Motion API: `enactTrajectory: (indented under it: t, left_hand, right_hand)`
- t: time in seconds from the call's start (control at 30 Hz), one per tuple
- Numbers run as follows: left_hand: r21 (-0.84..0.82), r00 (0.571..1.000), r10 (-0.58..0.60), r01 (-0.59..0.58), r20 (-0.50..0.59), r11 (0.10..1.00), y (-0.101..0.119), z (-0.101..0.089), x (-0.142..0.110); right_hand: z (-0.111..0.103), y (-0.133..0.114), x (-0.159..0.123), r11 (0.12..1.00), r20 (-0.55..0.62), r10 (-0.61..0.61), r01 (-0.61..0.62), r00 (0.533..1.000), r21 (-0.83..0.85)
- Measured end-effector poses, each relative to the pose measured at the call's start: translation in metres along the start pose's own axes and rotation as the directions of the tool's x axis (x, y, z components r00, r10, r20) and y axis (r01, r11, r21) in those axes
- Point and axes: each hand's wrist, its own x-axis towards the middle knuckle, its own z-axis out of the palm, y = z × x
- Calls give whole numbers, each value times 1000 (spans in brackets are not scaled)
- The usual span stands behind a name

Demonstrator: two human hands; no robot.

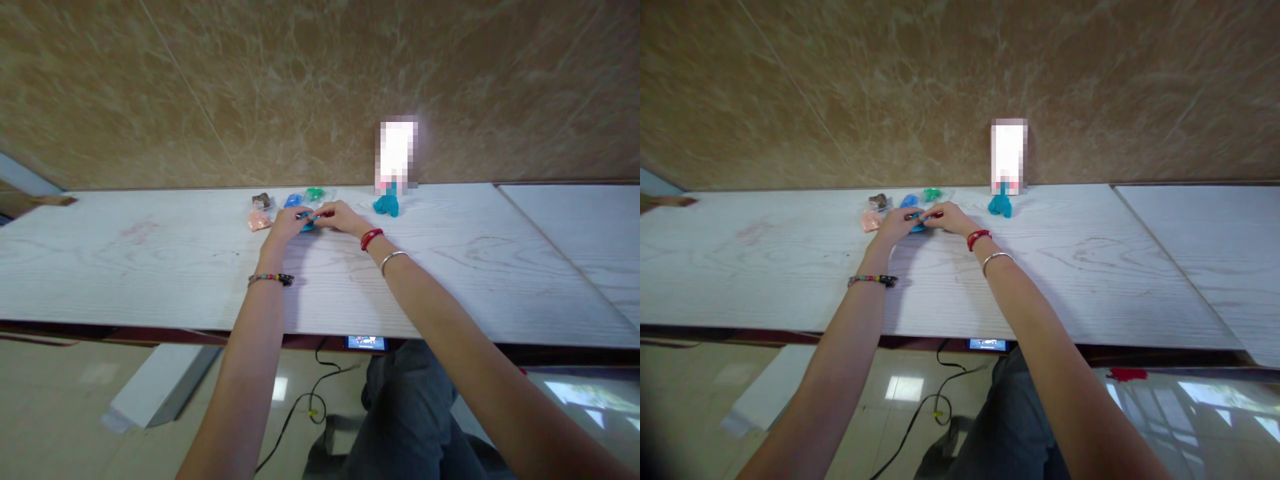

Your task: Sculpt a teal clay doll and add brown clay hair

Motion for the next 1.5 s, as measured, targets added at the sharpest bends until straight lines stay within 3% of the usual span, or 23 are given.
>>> enactTrajectory:
  t: [0.2, 0.33, 0.43, 0.53, 0.7, 0.93, 1.13, 1.3, 1.37, 1.43, 1.5]
  left_hand:
    - [-8, 999, 35, -35, 5, 999, -3, 2, 1]
    - [27, 1000, -5, 5, -12, 1000, -4, 2, 1]
    - [55, 999, -31, 32, -22, 998, -3, 1, 2]
    - [76, 999, -18, 20, -27, 997, -2, 1, 1]
    - [221, 995, 17, 5, -97, 975, -6, 0, 1]
    - [316, 981, -40, 100, -190, 943, -11, -2, -1]
    - [301, 958, 137, -56, -253, 952, -6, 4, -1]
    - [326, 939, 224, -132, -261, 936, 10, 7, -4]
    - [327, 924, 245, -143, -294, 934, 19, 9, -5]
    - [316, 910, 281, -181, -307, 931, 31, 12, -6]
    - [306, 899, 340, -252, -277, 918, 45, 20, -7]
  right_hand:
    - [4, -5, 0, 990, 40, -59, 63, 997, -124]
    - [5, -3, 0, 985, 93, -83, 95, 992, -142]
    - [2, 2, 2, 994, 25, -87, 89, 996, -62]
    - [-4, 5, 4, 990, -106, -30, 44, 994, 135]
    - [-15, 11, 5, 925, -308, 88, 37, 947, 379]
    - [-13, 7, 3, 867, -327, 243, -54, 913, 495]
    - [-17, -6, -31, 858, -322, 369, -185, 872, 480]
    - [-54, 4, -92, 904, -331, 414, -339, 848, 262]
    - [-74, 9, -117, 913, -311, 407, -387, 859, 126]
    - [-91, 12, -136, 921, -280, 328, -371, 902, -118]
    - [-103, 13, -147, 878, -236, 200, -281, 951, -389]
